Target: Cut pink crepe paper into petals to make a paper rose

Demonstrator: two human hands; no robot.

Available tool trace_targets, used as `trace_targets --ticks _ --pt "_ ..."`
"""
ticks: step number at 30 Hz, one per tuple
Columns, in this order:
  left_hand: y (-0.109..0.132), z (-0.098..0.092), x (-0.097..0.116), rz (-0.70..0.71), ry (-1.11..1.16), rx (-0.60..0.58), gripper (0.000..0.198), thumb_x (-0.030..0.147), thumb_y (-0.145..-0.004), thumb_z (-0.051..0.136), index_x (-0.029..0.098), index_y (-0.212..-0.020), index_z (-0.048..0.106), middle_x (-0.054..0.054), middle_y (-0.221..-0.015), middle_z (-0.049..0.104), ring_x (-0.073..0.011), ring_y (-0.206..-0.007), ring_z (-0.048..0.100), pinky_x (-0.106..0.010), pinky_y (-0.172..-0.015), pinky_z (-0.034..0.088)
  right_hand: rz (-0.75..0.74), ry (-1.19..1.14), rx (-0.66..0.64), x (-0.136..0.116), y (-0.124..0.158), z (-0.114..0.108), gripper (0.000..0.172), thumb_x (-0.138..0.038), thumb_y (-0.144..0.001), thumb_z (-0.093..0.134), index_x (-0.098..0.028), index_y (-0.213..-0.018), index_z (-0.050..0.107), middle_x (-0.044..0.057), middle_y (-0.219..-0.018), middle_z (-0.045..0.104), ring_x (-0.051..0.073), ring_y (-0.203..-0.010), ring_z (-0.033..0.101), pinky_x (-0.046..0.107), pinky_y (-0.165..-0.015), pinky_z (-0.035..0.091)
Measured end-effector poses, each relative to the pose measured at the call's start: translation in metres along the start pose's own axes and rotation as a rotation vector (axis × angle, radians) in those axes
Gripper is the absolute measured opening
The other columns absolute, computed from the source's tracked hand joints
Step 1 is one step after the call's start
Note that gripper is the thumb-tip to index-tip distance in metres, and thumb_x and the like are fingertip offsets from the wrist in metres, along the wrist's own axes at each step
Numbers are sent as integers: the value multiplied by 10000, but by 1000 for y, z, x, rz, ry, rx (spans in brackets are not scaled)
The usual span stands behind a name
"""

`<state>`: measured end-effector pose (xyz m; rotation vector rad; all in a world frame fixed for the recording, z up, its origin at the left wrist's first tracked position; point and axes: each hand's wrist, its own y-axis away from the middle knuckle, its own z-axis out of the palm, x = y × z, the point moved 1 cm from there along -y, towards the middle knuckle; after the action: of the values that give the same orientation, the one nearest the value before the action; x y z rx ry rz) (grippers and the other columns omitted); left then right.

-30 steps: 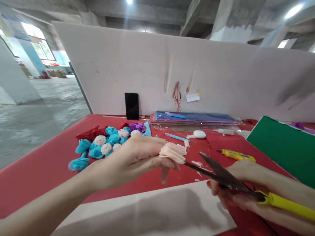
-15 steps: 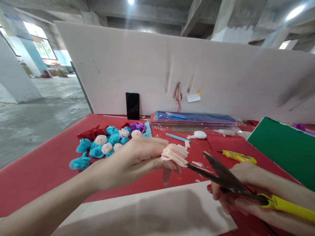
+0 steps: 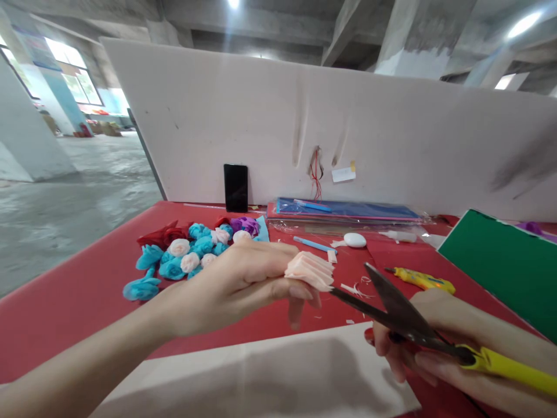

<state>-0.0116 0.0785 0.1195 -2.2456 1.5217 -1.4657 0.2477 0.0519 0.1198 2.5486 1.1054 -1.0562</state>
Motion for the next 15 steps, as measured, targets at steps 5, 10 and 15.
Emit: trace_targets --ticks 5,10,15 --pt "-1 0 0 -8 19 2 216 207 -922 436 205 -789 606 14 -717 664 -135 -757 609 -234 -765 466 56 5 -59 -1 -1 -2 312 -232 -816 476 -397 -1003 664 -78 -889 717 192 -747 699 251 -613 595" --pt "-2 0 2 -45 -10 -25 232 192 -914 441 194 -754 609 10 -696 664 -135 -723 613 -223 -727 480 -10 21 -131 -4 -4 -8 250 -240 -815 486 -365 -929 671 -69 -918 719 207 -700 702 254 -522 590" --pt "-1 3 0 -49 53 -59 260 208 -946 377 180 -789 582 6 -714 642 -107 -704 621 -211 -729 477 30 110 11 4 5 -2 257 -223 -793 521 -372 -947 663 -85 -851 719 177 -681 694 237 -584 590"
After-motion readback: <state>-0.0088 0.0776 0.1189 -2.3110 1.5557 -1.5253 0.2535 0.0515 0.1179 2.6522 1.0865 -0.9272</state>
